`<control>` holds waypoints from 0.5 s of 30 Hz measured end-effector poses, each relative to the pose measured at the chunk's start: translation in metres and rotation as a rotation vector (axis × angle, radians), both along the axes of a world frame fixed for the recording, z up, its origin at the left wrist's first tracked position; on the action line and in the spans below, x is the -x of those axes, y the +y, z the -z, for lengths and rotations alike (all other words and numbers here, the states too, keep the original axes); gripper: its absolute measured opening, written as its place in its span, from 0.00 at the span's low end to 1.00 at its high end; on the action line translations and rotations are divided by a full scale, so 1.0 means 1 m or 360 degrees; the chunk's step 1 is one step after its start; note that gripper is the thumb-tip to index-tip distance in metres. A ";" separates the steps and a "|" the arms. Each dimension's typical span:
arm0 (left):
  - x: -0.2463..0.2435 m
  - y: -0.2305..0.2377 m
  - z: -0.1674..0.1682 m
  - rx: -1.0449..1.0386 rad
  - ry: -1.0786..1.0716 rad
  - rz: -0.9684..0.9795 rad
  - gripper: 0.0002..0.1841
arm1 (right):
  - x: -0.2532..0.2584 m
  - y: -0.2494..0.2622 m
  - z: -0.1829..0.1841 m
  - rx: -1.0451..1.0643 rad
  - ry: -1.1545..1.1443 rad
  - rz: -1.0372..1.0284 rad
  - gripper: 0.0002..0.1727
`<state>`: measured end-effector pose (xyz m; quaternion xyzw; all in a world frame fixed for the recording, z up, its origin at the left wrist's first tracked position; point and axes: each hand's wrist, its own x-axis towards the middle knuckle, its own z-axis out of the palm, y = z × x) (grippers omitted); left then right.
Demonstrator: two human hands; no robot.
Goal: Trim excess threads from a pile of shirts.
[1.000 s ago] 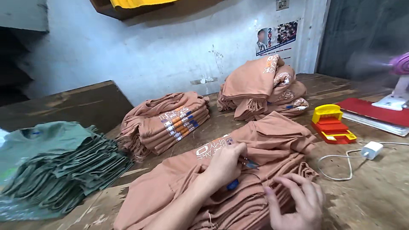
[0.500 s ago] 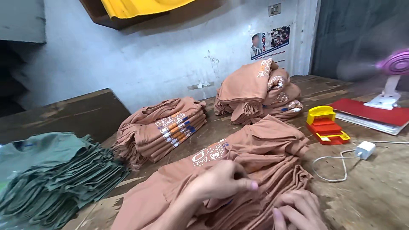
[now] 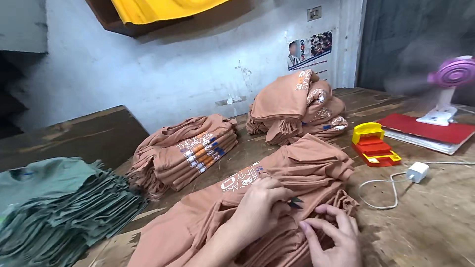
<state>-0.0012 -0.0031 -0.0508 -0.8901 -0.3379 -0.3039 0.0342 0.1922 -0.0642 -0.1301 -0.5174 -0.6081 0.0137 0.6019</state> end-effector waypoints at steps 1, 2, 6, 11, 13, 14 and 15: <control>0.003 -0.006 -0.002 -0.0148 0.0020 0.0060 0.10 | 0.000 -0.001 0.002 -0.0064 0.0106 -0.0066 0.05; 0.004 -0.012 -0.004 -0.0283 0.0067 0.0093 0.10 | -0.001 -0.002 0.003 -0.0133 0.0186 -0.0106 0.03; -0.005 -0.026 -0.003 -0.0624 0.0353 0.0063 0.10 | -0.002 -0.003 0.010 -0.0340 0.0185 -0.0072 0.02; -0.006 -0.030 -0.003 -0.0203 0.0187 -0.0091 0.10 | -0.009 -0.007 0.013 -0.0422 -0.0119 -0.0205 0.05; 0.004 -0.033 -0.015 0.0480 0.0130 -0.0180 0.20 | -0.017 -0.009 0.016 -0.0426 -0.0218 -0.0282 0.15; 0.008 -0.029 -0.020 0.0832 0.0133 -0.0161 0.25 | -0.018 -0.009 0.016 -0.0420 -0.0244 -0.0300 0.19; 0.009 -0.022 -0.023 0.1099 0.0134 -0.0115 0.26 | -0.016 -0.009 0.015 -0.0395 -0.0264 -0.0280 0.18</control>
